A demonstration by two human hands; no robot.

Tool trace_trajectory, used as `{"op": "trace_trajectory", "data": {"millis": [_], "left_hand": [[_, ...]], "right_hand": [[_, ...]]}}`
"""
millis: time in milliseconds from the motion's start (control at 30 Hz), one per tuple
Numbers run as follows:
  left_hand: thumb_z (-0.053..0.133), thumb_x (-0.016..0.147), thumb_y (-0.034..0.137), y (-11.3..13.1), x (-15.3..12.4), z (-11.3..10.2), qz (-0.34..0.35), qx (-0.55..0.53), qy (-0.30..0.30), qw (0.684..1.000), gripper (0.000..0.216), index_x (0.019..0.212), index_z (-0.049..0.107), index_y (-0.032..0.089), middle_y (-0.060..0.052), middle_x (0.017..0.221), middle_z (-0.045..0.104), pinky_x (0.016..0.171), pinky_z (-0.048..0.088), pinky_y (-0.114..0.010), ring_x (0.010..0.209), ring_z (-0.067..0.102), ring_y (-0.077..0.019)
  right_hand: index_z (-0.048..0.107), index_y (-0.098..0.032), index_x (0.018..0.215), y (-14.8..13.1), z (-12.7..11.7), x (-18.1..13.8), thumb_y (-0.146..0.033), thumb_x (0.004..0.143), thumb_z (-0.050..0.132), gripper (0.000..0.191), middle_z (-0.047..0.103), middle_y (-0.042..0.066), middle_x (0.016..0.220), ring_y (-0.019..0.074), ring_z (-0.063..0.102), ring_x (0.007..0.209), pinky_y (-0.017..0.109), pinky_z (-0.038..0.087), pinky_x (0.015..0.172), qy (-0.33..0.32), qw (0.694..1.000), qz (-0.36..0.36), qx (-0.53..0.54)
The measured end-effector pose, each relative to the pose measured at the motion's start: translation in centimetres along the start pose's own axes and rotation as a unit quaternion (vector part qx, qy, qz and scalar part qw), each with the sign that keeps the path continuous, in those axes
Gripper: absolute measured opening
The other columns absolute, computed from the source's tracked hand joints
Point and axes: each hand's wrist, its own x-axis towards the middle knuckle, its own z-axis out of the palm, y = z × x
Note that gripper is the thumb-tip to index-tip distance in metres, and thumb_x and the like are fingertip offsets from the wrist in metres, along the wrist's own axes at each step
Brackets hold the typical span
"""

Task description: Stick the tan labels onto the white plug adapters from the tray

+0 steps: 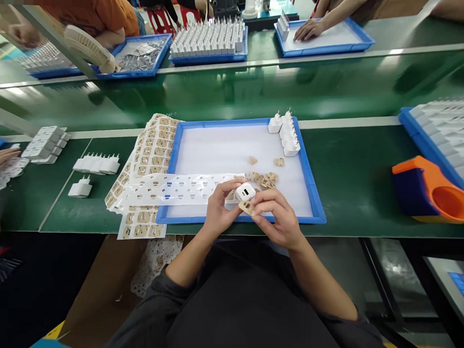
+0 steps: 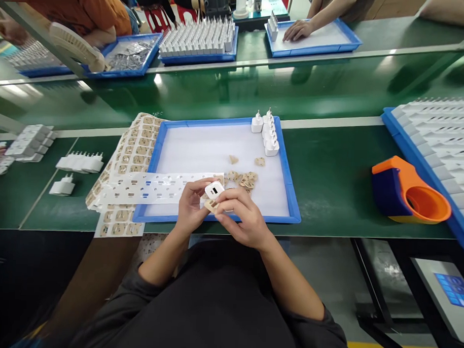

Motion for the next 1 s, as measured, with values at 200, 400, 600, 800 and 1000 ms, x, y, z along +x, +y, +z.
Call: {"op": "trace_trajectory", "data": {"millis": [200, 400, 600, 800, 1000], "left_hand": [[0.079, 0.081, 0.020, 1.5, 0.2, -0.6, -0.007, 0.084, 0.059, 0.995, 0.050, 0.125, 0.055, 0.025, -0.010, 0.122, 0.069, 0.094, 0.052, -0.036, 0.116, 0.066, -0.0247], [0.071, 0.082, 0.021, 3.5, 0.2, -10.4, -0.010, 0.245, 0.236, 0.940, 0.043, 0.123, 0.059, 0.021, -0.010, 0.121, 0.069, 0.096, 0.054, -0.035, 0.110, 0.067, -0.0227], [0.076, 0.076, 0.026, 3.1, -1.6, -27.4, -0.136, 0.435, 0.432, 0.778, 0.041, 0.110, 0.055, 0.018, -0.006, 0.110, 0.065, 0.095, 0.051, -0.037, 0.104, 0.063, -0.0202], [0.078, 0.075, 0.031, 1.2, -2.7, -33.5, -0.199, 0.486, 0.418, 0.741, 0.035, 0.091, 0.050, 0.017, -0.006, 0.105, 0.058, 0.114, 0.028, -0.061, 0.126, 0.044, -0.0338], [0.081, 0.066, 0.042, 1.5, -2.6, -34.0, -0.216, 0.515, 0.444, 0.701, 0.043, 0.091, 0.052, 0.022, -0.015, 0.134, 0.048, 0.107, 0.017, -0.085, 0.139, 0.024, -0.0580]], "right_hand": [[0.068, -0.023, 0.100, 3.6, -2.3, -0.4, -0.034, 0.096, 0.059, 0.015, 0.073, 0.007, 0.095, 0.0218, 0.070, 0.086, 0.040, 0.059, 0.082, 0.049, 0.969, 0.213, -0.115], [0.076, -0.021, 0.100, 8.3, -3.7, -0.7, -0.048, 0.096, 0.052, 0.036, 0.070, 0.013, 0.120, 0.0331, 0.067, 0.110, 0.054, 0.053, 0.098, 0.032, 0.932, 0.161, -0.323], [0.074, -0.025, 0.100, 8.8, -3.6, -0.7, -0.052, 0.095, 0.051, 0.035, 0.071, 0.010, 0.118, 0.0349, 0.069, 0.107, 0.052, 0.058, 0.086, 0.015, 0.940, 0.152, -0.305], [0.074, -0.025, 0.098, 8.6, -3.6, -0.9, -0.048, 0.095, 0.052, 0.032, 0.072, 0.011, 0.114, 0.0330, 0.069, 0.106, 0.051, 0.057, 0.090, 0.017, 0.938, 0.154, -0.309], [0.074, -0.021, 0.101, 7.8, -3.3, -0.9, -0.036, 0.097, 0.054, 0.025, 0.072, 0.012, 0.111, 0.0297, 0.068, 0.104, 0.048, 0.055, 0.094, 0.000, 0.939, 0.137, -0.314]]}}
